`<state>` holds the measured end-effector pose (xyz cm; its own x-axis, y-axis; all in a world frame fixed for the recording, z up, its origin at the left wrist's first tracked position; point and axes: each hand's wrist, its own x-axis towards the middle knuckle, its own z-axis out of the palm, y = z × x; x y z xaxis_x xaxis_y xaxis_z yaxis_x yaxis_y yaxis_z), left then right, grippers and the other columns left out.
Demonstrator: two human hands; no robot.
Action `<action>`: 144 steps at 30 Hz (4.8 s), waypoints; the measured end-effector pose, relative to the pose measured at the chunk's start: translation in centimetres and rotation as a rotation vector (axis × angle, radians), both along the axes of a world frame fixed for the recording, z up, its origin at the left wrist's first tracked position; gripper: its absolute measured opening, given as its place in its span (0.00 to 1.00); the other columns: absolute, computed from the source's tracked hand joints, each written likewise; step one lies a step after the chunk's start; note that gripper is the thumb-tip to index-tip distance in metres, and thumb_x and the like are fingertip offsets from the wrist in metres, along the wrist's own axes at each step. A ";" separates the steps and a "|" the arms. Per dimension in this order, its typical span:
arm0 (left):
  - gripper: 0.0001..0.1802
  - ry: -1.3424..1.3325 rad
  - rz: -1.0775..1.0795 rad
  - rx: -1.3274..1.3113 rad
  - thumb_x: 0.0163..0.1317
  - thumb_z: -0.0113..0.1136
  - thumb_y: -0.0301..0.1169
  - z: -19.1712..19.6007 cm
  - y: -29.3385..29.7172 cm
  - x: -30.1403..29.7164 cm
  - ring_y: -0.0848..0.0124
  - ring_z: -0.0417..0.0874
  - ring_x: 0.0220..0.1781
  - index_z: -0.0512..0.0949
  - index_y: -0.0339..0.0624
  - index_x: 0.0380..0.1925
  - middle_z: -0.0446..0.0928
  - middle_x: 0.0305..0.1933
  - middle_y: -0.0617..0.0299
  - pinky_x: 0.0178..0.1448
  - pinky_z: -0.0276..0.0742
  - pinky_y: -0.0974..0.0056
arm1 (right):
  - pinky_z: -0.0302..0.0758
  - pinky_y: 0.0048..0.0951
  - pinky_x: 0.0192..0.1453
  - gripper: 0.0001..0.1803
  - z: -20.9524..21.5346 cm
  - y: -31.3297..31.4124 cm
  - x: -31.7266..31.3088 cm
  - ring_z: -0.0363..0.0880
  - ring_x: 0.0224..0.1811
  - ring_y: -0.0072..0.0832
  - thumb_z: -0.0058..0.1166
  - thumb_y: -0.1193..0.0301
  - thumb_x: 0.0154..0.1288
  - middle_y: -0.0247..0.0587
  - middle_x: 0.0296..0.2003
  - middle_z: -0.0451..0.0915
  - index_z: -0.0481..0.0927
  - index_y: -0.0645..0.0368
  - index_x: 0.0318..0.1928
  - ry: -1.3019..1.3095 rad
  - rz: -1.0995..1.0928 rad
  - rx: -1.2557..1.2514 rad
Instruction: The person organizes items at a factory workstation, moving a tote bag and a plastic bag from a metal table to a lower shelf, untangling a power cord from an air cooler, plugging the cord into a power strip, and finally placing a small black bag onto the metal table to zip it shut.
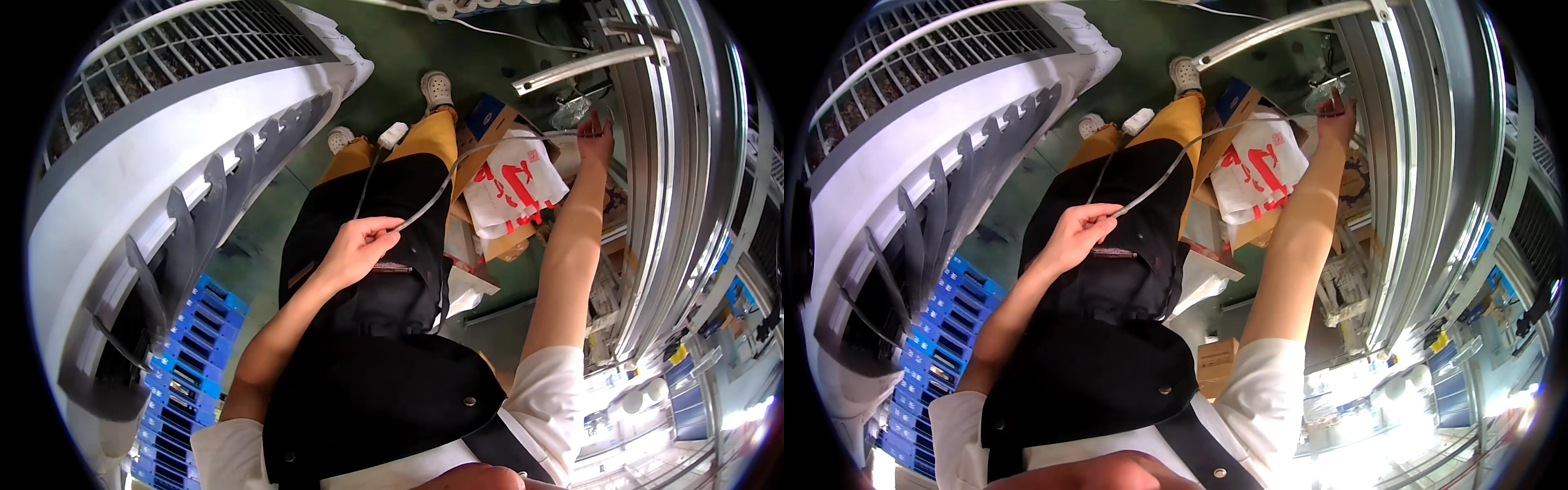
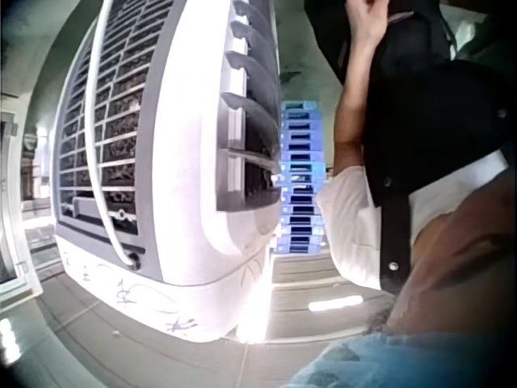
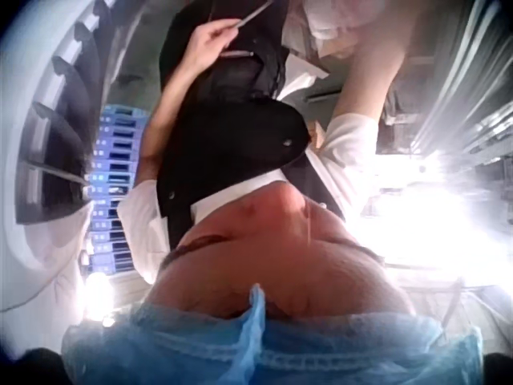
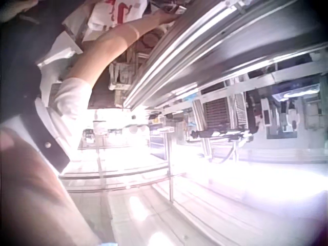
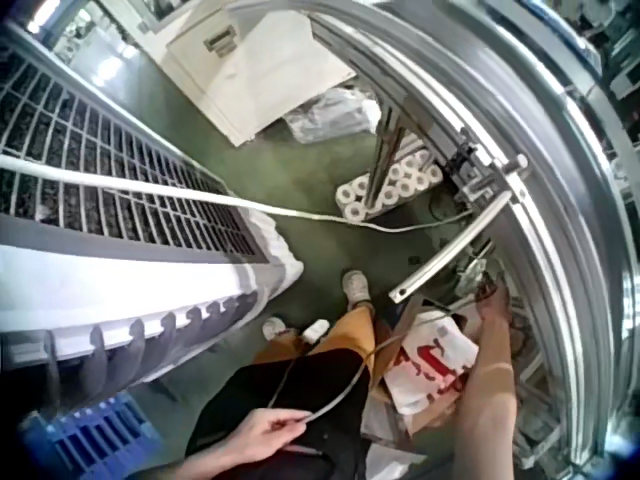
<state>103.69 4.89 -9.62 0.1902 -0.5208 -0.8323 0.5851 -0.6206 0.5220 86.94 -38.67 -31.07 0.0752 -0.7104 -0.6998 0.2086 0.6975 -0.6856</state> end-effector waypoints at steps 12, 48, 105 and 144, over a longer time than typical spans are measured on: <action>0.13 -0.069 -0.069 0.040 0.57 0.56 0.27 -0.5 -1.0 -0.6 0.85 0.64 0.21 0.76 0.32 0.42 0.70 0.19 0.71 0.25 0.62 0.76 | 0.71 0.31 0.33 0.17 -1.2 -2.8 -0.3 0.70 0.27 0.27 0.43 0.59 0.66 0.41 0.40 0.79 0.67 0.51 0.52 0.012 0.086 -0.098; 0.12 0.576 0.685 -0.285 0.64 0.44 0.30 -3.2 -14.2 4.3 0.84 0.55 0.14 0.70 0.33 0.43 0.63 0.20 0.70 0.15 0.47 0.77 | 0.70 0.28 0.48 0.25 0.6 22.8 8.0 0.72 0.45 0.32 0.56 0.67 0.51 0.40 0.40 0.72 0.67 0.63 0.49 -0.298 1.207 -0.139; 0.23 -1.726 -0.251 0.458 0.51 0.59 0.41 12.5 -1.5 23.1 0.52 0.60 0.63 0.74 0.39 0.45 0.71 0.50 0.55 0.65 0.34 0.34 | 0.64 0.24 0.21 0.17 2.9 24.5 20.4 0.68 0.16 0.23 0.47 0.72 0.60 0.47 0.31 0.80 0.68 0.62 0.49 0.228 0.619 0.120; 0.23 -1.289 -1.210 1.542 0.50 0.55 0.46 -4.9 31.0 45.9 0.58 0.74 0.51 0.75 0.45 0.44 0.76 0.45 0.56 0.66 0.50 0.48 | 0.70 0.31 0.34 0.09 -21.1 25.5 12.3 0.71 0.27 0.29 0.45 0.70 0.64 0.46 0.33 0.78 0.68 0.58 0.43 0.106 -0.091 0.399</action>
